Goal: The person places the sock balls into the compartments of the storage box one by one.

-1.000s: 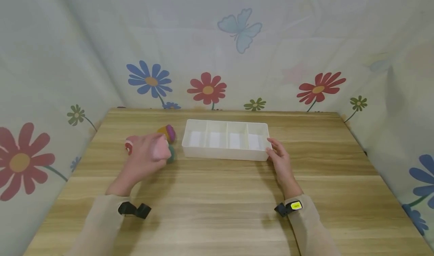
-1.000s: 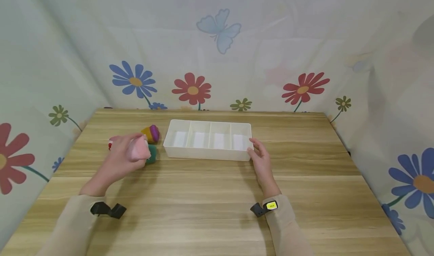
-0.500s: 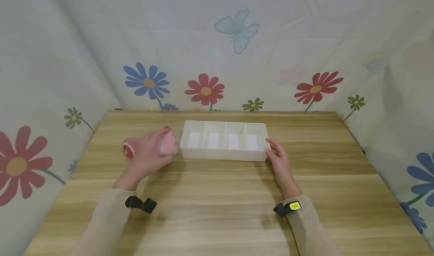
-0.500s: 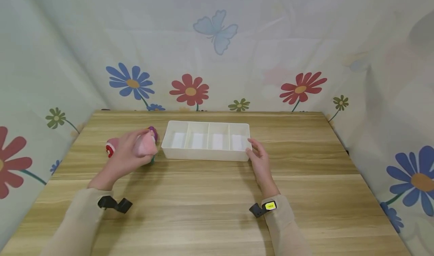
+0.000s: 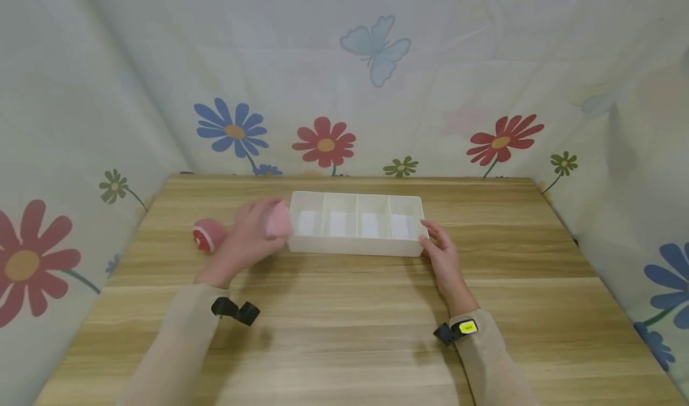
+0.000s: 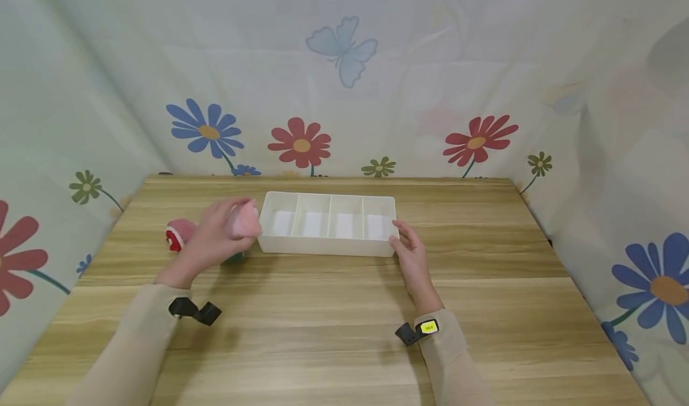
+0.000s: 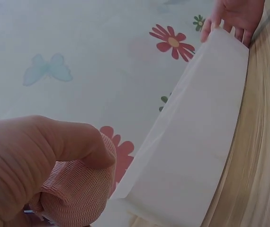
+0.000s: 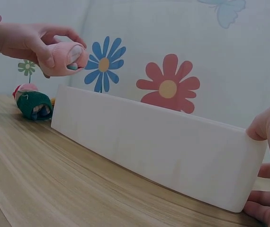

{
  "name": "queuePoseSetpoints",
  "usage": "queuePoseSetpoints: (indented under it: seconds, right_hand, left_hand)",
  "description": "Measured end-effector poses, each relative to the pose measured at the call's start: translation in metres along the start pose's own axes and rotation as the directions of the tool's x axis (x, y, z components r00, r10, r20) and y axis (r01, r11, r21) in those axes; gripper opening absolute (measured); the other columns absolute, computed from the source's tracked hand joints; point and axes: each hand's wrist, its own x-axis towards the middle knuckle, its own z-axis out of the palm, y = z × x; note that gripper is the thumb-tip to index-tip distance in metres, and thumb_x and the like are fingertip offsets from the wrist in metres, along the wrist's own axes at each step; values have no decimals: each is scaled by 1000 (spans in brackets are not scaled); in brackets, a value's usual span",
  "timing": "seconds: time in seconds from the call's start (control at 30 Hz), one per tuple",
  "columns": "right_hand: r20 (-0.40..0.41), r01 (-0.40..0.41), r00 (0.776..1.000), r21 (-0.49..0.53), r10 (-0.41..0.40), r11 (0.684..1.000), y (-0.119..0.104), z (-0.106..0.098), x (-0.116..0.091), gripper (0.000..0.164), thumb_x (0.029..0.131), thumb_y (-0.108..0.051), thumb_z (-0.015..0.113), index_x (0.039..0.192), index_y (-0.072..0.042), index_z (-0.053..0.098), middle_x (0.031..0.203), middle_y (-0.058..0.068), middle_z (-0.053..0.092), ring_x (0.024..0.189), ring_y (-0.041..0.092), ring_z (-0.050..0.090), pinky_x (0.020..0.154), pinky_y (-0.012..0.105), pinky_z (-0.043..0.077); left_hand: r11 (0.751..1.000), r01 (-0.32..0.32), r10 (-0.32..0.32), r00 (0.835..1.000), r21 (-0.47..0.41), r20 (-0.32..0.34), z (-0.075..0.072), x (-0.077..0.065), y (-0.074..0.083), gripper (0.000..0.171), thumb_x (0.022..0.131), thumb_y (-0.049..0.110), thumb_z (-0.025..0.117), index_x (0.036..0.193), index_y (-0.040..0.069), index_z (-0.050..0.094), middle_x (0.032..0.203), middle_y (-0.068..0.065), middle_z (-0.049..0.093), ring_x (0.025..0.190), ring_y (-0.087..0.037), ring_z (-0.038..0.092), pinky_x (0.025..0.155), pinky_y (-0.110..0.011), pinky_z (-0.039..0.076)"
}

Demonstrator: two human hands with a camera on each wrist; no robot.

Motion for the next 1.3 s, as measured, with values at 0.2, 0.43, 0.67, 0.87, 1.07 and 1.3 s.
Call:
queuePoseSetpoints:
  seconds: [0.2,0.43,0.67,0.87,1.07,1.3]
  right_hand:
    - [-14,3,1000,4,-3,1000,-1,0,0,40,92,-6,55,132,-6,48,133,15,45,99,13,49,78,29,44]
    - [-15,-16,1000,10,16,1000,0,1,-1,41,92,-6,55,132,-6,48,133,13,44,103,15,48,78,28,45]
    - [-9,-12,1000,7,12,1000,0,0,-1,41,92,-7,55,132,-7,48,132,13,45,101,14,50,77,27,45]
    - [-6,-1,1000,5,1,1000,1,0,0,40,92,-7,55,132,-7,48,132,15,46,99,13,50,78,30,45]
    - [-2,-6,1000,8,6,1000,3,0,0,41,92,-7,55,132,-7,48,134,17,44,102,15,49,78,28,45]
    - [-1,-1,1000,-6,1,1000,2,-1,0,40,92,-8,55,132,-7,48,134,16,44,102,13,49,78,28,44]
  left_hand:
    - [999,-54,54,999,-2,5,5,12,4,74,70,24,77,134,15,43,130,-11,43,114,-31,36,84,-55,40]
    - [998,-54,54,997,8,52,11,20,6,74,70,24,76,135,19,41,131,-13,40,109,-31,36,76,-51,42]
    - [995,-103,102,993,12,56,16,27,5,73,69,23,76,134,16,43,128,-11,44,105,-28,40,74,-49,45]
    - [992,-127,125,989,16,81,20,34,6,73,70,26,76,134,18,43,131,-10,43,107,-29,40,73,-48,46]
    - [989,-147,145,983,7,114,26,41,5,73,70,27,76,135,20,42,132,-8,42,108,-28,39,75,-50,46]
    - [985,-173,174,975,-19,138,29,46,6,70,71,24,75,133,21,44,128,-10,43,107,-27,41,78,-50,45]
